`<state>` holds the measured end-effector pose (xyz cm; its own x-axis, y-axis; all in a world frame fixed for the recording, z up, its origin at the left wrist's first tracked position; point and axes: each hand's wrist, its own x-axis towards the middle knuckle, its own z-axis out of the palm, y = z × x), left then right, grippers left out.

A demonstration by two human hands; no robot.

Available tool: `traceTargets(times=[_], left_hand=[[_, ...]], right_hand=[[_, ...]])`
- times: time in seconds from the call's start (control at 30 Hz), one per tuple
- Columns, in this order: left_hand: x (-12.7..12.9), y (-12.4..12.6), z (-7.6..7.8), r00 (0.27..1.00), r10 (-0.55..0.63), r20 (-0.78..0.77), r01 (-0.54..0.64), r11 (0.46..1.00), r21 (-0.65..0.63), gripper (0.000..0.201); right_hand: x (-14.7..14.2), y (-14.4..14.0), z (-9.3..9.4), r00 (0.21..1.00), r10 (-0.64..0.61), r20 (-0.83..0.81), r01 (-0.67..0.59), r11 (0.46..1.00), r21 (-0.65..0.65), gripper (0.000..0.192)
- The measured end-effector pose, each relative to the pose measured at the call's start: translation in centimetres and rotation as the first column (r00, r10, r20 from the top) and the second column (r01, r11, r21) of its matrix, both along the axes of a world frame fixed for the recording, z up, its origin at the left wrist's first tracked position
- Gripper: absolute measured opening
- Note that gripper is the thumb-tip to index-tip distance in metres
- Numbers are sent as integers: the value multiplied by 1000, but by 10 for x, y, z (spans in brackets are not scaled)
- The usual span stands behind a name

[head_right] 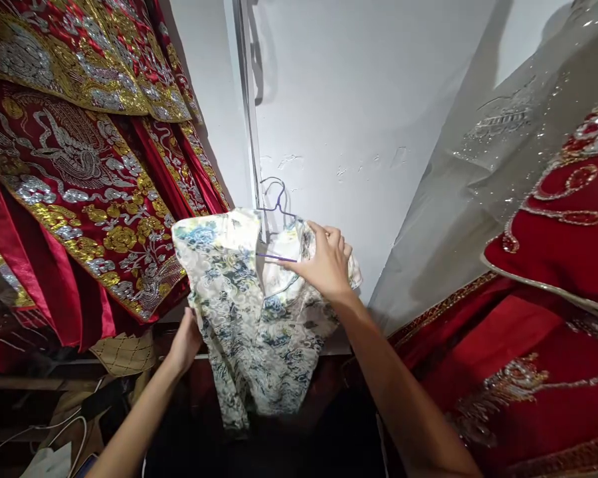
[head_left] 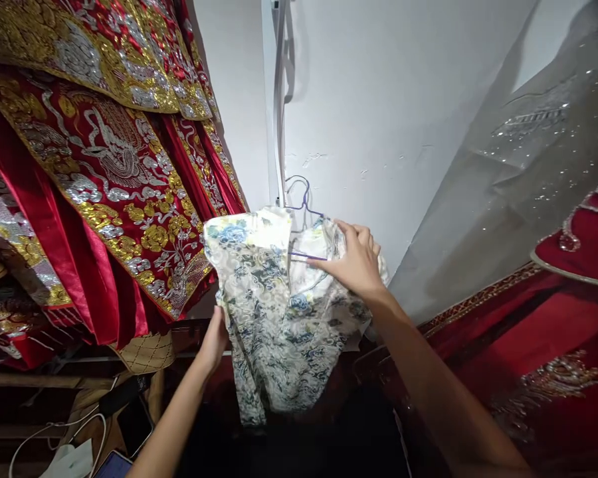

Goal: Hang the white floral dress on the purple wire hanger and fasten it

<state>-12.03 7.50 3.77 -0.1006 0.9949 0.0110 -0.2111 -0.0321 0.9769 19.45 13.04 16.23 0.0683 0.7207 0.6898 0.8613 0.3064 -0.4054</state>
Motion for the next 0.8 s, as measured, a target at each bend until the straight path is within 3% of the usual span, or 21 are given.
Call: traceTargets(times=[0.1,0.2,0.3,0.33,0.4,0.47,0.53,0.6,0.67,0.8], left_hand=[[11,-6,-26,987,159,-25,-161,985,-56,59],[18,-15,-51,942,335,-23,-332,919,-214,56],[20,-30,-75,936,347,65,-307,890,-337,60],[20,-35,-81,940,329,93,-280,897,-342,61],[21,-43,-89,947,297,124,-239,907,-348,62],[24,-49,-90,950,278,140,-211,906,-367,60],[27,-54,-83,954,251,162,-171,905,-390,59],[32,-58,-73,958,198,207,-103,911,-399,59],[35,-64,-62,954,131,270,-15,919,-394,59],[41,-74,-54,923,39,382,118,918,-379,59]], right_hand=[[-17,-6,10,994,84,68,-82,996,-35,99],[-30,-29,3,950,301,79,-291,949,-120,97],[-38,-58,-27,853,494,-168,-516,846,-132,78],[-42,-68,-44,819,492,-296,-538,837,-96,69],[-54,-84,-84,761,344,-550,-444,894,-56,45],[-71,-97,-127,641,115,-759,-360,918,-165,33],[-88,-106,-164,543,-32,-839,-454,829,-326,40],[-103,-111,-183,487,-34,-873,-616,695,-371,44],[-110,-111,-184,470,40,-882,-703,621,-347,41],[-109,-103,-159,474,150,-868,-724,627,-288,33]])
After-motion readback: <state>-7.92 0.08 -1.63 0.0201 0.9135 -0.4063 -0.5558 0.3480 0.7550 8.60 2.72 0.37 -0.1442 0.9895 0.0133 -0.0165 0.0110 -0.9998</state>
